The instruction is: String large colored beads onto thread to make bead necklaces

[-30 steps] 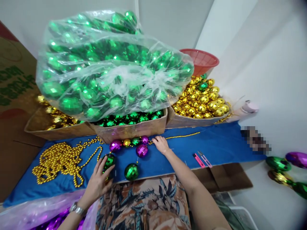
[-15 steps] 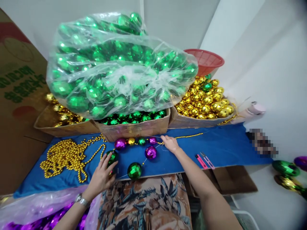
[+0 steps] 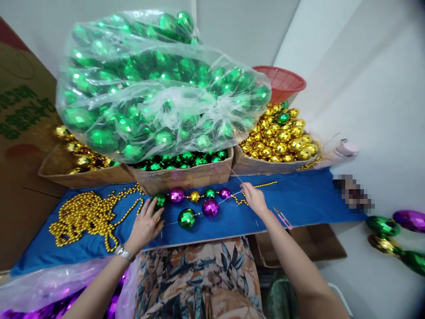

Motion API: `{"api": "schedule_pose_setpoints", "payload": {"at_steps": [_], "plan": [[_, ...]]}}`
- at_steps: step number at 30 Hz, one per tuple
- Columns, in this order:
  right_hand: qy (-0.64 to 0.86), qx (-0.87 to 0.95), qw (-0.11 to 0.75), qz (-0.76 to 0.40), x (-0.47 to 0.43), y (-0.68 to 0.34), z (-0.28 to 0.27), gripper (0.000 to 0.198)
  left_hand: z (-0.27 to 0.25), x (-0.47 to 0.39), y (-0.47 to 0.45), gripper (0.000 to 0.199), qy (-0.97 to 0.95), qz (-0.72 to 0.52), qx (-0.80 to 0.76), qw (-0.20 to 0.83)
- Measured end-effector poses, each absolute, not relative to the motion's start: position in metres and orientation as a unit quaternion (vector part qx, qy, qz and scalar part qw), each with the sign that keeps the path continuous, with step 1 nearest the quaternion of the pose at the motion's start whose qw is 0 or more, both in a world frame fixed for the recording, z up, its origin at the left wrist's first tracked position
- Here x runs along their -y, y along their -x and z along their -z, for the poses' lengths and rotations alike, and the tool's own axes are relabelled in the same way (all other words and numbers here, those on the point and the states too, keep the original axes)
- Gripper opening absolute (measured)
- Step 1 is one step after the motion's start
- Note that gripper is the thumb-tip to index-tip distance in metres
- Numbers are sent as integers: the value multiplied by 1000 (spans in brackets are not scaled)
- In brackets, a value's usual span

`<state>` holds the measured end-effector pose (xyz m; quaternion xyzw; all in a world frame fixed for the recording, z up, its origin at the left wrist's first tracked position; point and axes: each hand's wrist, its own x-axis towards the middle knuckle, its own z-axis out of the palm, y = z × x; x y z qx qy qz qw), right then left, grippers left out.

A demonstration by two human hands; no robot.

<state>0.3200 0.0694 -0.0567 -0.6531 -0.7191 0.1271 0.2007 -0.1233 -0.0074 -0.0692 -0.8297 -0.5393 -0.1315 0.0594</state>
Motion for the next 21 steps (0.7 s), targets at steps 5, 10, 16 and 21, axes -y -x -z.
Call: {"api": "schedule_pose_setpoints", "payload": {"at_steps": [5,10,16,21], "plan": [[580,585,456,-338,-34,-306,10,38,50,13,94,35,811,215,543,44],[484,472,551,-489,-1,-279,-39,32,33,12,7,51,861,250,439,-65],[452,440,577,-519,18,-266,-61,27,56,0,-57,64,898,143,397,-127],[477,375,642,-468,12,-295,-55,26,68,-3,-48,47,900,113,408,-107]]}}
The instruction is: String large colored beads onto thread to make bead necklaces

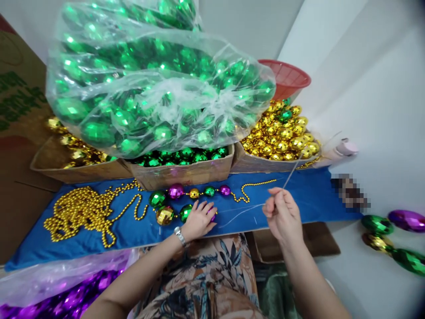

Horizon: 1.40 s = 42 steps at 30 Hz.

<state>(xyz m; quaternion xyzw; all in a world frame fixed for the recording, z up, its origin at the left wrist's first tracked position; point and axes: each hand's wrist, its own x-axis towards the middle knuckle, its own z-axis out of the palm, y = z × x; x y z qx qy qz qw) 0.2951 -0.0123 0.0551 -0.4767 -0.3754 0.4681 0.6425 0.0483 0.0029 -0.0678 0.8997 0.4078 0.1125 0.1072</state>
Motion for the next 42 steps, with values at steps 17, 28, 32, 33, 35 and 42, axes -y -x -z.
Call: {"api": "schedule_pose_setpoints", "payload": {"at_steps": [17,28,32,33,35,42], "plan": [[545,284,703,-359,-10,-343,-7,42,65,1,-1,45,-890,-96,-443,46],[552,331,679,-353,-8,-346,-12,41,73,7,-12,47,-858,-93,-504,23],[552,331,680,-351,-8,-348,-13,39,73,6,-11,47,-860,-89,-502,24],[550,328,678,-360,-9,-348,-14,40,73,5,-10,47,-862,-89,-499,23],[545,316,677,-380,-9,-348,-17,42,73,6,-9,47,-863,-90,-496,23],[534,283,678,-418,-8,-343,-25,41,72,8,5,45,-849,-94,-520,17]]}}
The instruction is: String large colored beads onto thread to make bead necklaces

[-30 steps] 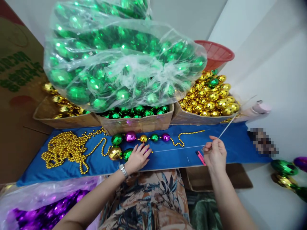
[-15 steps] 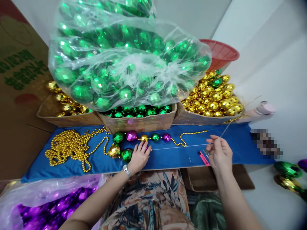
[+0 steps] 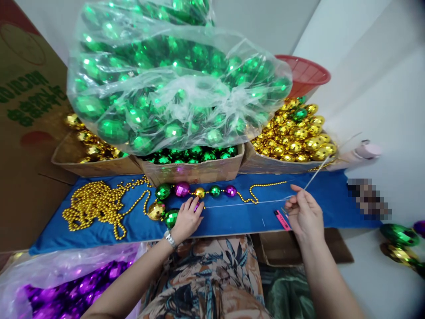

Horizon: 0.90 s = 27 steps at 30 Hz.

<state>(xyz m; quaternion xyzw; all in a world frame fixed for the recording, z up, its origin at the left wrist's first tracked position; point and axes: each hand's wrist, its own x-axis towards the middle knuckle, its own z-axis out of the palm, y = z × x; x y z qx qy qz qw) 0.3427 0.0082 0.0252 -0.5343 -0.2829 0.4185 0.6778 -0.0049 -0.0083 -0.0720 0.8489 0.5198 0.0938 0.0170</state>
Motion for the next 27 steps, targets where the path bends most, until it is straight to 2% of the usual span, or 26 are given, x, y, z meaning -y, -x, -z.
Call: {"api": "schedule_pose_setpoints", "payload": {"at_steps": [10,19,27], "plan": [[519,311,673,-425,-12,-331,-26,37,79,2,22,52,-837,-116,-534,28],[525,297,703,-377,-19,-347,-13,38,74,0,21,50,-843,-107,-523,70],[549,280,725,-309,-30,-350,2,43,77,5,28,49,-884,-68,-458,56]]}}
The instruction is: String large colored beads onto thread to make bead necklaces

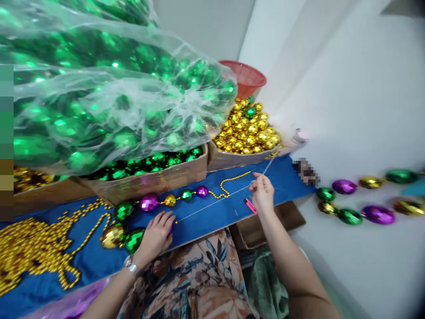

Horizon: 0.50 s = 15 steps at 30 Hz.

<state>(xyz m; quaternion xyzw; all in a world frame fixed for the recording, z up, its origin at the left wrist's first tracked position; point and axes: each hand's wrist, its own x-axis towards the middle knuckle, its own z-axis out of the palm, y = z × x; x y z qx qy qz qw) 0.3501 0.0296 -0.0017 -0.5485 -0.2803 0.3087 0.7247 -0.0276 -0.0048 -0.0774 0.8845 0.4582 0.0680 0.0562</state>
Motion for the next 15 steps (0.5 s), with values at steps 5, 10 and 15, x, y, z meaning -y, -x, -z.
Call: {"api": "schedule_pose_setpoints", "payload": {"at_steps": [5,10,15], "plan": [[539,284,715,-343,-32,-349,2,45,91,0,35,46,-891,-70,-447,38],[511,304,690,-411,-23,-332,-14,40,84,-7,30,44,-888,-71,-452,39],[478,379,648,-455,-10,-299,-26,33,44,-18,-14,43,-879,-216,-400,147]]}}
